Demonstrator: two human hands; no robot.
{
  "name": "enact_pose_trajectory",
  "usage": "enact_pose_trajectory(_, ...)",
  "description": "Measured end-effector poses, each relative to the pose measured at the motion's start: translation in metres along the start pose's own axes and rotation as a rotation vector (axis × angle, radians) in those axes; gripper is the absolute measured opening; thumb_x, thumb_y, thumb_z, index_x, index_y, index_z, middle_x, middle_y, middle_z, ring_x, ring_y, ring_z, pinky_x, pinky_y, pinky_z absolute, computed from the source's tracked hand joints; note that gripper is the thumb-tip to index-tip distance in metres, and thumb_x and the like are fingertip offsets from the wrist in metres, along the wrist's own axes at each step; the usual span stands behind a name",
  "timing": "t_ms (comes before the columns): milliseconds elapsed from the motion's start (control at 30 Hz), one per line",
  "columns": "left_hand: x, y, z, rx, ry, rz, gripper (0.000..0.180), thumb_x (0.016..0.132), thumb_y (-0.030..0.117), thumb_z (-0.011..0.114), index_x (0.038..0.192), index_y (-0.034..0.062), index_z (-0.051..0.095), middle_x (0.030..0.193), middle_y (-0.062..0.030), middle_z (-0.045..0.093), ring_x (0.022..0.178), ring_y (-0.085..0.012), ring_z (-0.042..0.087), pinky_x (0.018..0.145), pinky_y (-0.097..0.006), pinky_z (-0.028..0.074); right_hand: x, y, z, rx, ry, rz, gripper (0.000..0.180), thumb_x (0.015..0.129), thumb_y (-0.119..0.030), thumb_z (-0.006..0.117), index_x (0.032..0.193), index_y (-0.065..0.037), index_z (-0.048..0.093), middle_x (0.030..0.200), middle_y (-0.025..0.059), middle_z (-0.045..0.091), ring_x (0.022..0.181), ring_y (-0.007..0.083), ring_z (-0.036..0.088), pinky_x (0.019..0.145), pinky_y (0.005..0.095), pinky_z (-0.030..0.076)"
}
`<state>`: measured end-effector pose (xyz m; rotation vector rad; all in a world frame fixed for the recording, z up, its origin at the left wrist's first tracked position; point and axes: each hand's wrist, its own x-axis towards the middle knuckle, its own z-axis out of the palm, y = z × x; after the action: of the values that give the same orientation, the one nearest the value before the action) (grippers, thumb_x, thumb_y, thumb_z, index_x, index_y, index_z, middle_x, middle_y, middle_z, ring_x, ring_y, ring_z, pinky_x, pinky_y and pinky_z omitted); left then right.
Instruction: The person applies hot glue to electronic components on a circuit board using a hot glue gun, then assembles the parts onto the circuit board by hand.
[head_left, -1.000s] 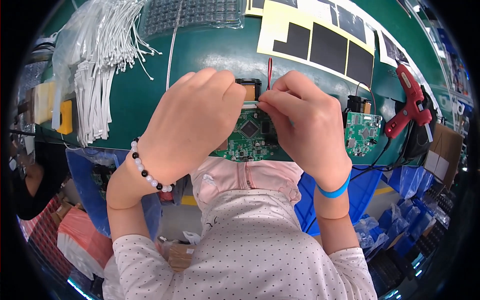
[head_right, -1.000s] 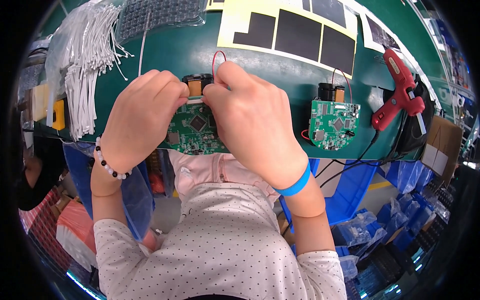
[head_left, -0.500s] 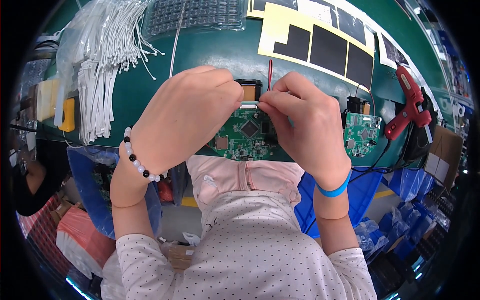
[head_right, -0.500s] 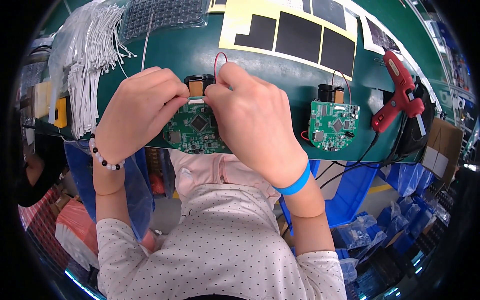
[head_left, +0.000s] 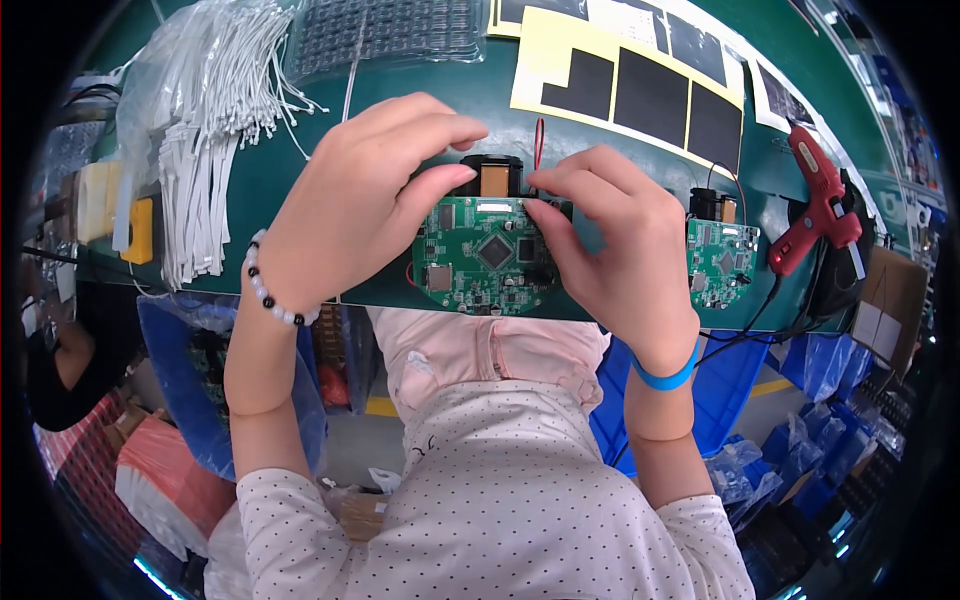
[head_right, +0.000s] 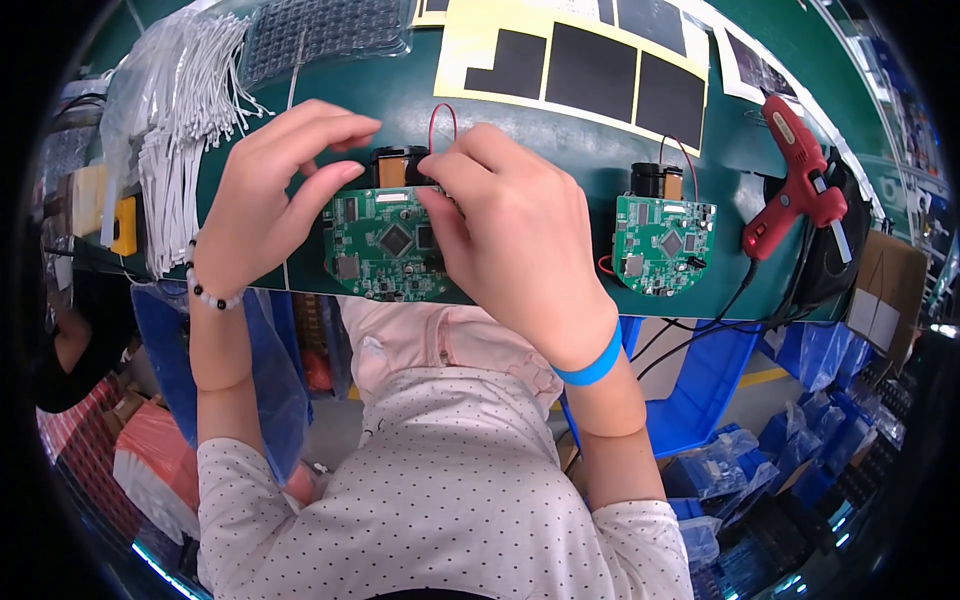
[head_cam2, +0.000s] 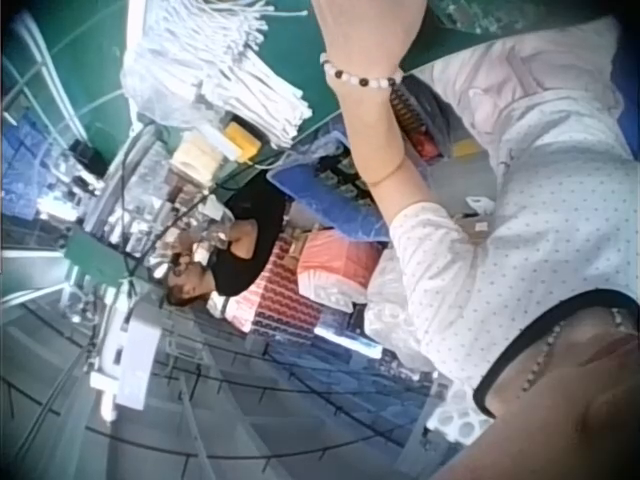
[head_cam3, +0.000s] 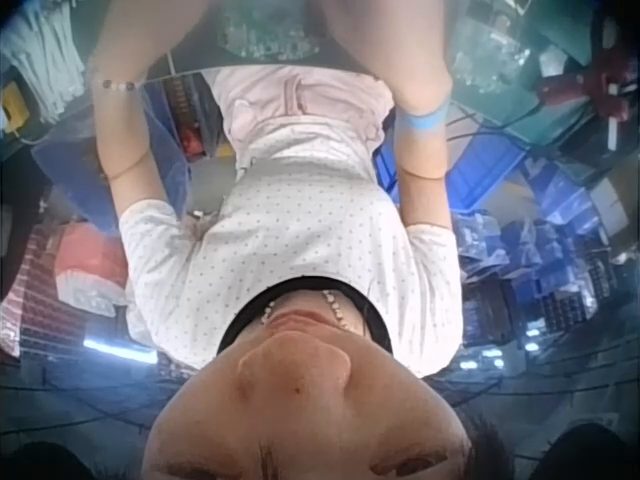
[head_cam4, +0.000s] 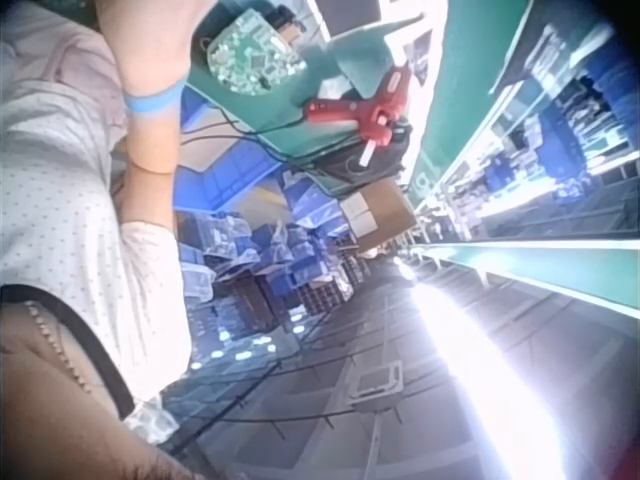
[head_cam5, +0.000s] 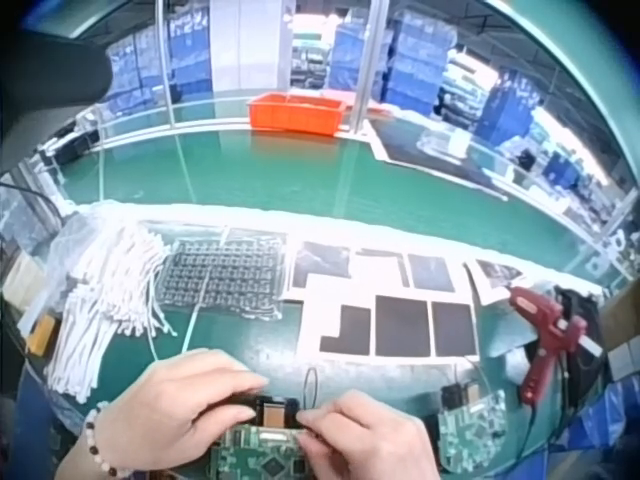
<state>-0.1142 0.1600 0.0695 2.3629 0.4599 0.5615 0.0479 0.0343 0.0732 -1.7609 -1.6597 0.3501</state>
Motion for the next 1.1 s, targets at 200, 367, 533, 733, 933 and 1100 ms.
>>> enact_pose_trajectory(200, 0.004, 0.003, 0.008, -0.044, -0.056, 0.002, 0.008, 0.077, 0.003, 0.058, 0.085, 0.0011, 0.058, 0.083, -0.0109, 0.056, 0.081, -0.029, 0.053, 0.071, -0.036, 0.044, -0.015, 0.001, 0.008, 0.041, 0.147, -0.047, 0.023, 0.069, -0.001, 0.067, 0.092, -0.003, 0.062, 0.088, 0.0105, 0.058, 0.071, 0.0277, 0.059, 0.06, 0.0334, 0.048)
enact_pose_trajectory(367, -0.001, 0.009, 0.005, -0.061, -0.091, 0.025, 0.006, 0.078, 0.005, 0.057, 0.083, 0.0013, 0.058, 0.082, -0.0106, 0.055, 0.08, -0.0292, 0.052, 0.07, -0.036, 0.044, -0.019, 0.003, 0.013, 0.084, 0.159, -0.05, 0.025, 0.068, 0.002, 0.067, 0.093, -0.003, 0.062, 0.089, 0.0101, 0.057, 0.073, 0.0269, 0.059, 0.061, 0.0335, 0.048)
enact_pose_trajectory(533, -0.003, 0.007, 0.004, -0.098, -0.102, 0.023, 0.007, 0.08, 0.008, 0.058, 0.081, 0.0007, 0.059, 0.08, -0.011, 0.056, 0.076, -0.0291, 0.055, 0.066, -0.036, 0.045, -0.019, -0.001, 0.013, 0.111, 0.114, -0.01, 0.025, 0.068, 0.007, 0.068, 0.091, -0.001, 0.066, 0.089, 0.0115, 0.06, 0.077, 0.023, 0.062, 0.068, 0.0289, 0.05)
enact_pose_trajectory(733, 0.001, 0.008, 0.0, -0.102, -0.174, -0.03, 0.011, 0.075, 0.004, 0.066, 0.084, -0.0013, 0.061, 0.082, -0.0095, 0.06, 0.072, -0.0228, 0.059, 0.064, -0.029, 0.047, -0.02, 0.005, 0.016, 0.13, 0.167, -0.053, 0.02, 0.068, 0.003, 0.067, 0.088, -0.003, 0.064, 0.087, 0.0084, 0.058, 0.071, 0.0254, 0.06, 0.06, 0.0328, 0.049)
enact_pose_trajectory(933, 0.004, 0.006, 0.002, -0.024, -0.16, 0.08, 0.013, 0.074, 0.004, 0.067, 0.084, -0.0011, 0.06, 0.08, -0.0085, 0.06, 0.071, -0.0206, 0.059, 0.062, -0.028, 0.047, -0.021, 0.006, 0.018, 0.125, 0.171, -0.06, 0.021, 0.068, 0.002, 0.067, 0.088, -0.003, 0.064, 0.087, 0.0079, 0.058, 0.071, 0.0253, 0.06, 0.06, 0.0327, 0.049)
enact_pose_trajectory(1100, 0.005, 0.005, 0.006, -0.115, -0.152, -0.002, 0.013, 0.074, 0.004, 0.067, 0.084, -0.0008, 0.06, 0.077, -0.0077, 0.058, 0.068, -0.0185, 0.058, 0.06, -0.027, 0.046, -0.022, 0.007, 0.019, 0.124, 0.182, -0.07, 0.021, 0.068, 0.002, 0.067, 0.088, -0.004, 0.064, 0.087, 0.0077, 0.058, 0.072, 0.0251, 0.06, 0.06, 0.0327, 0.049)
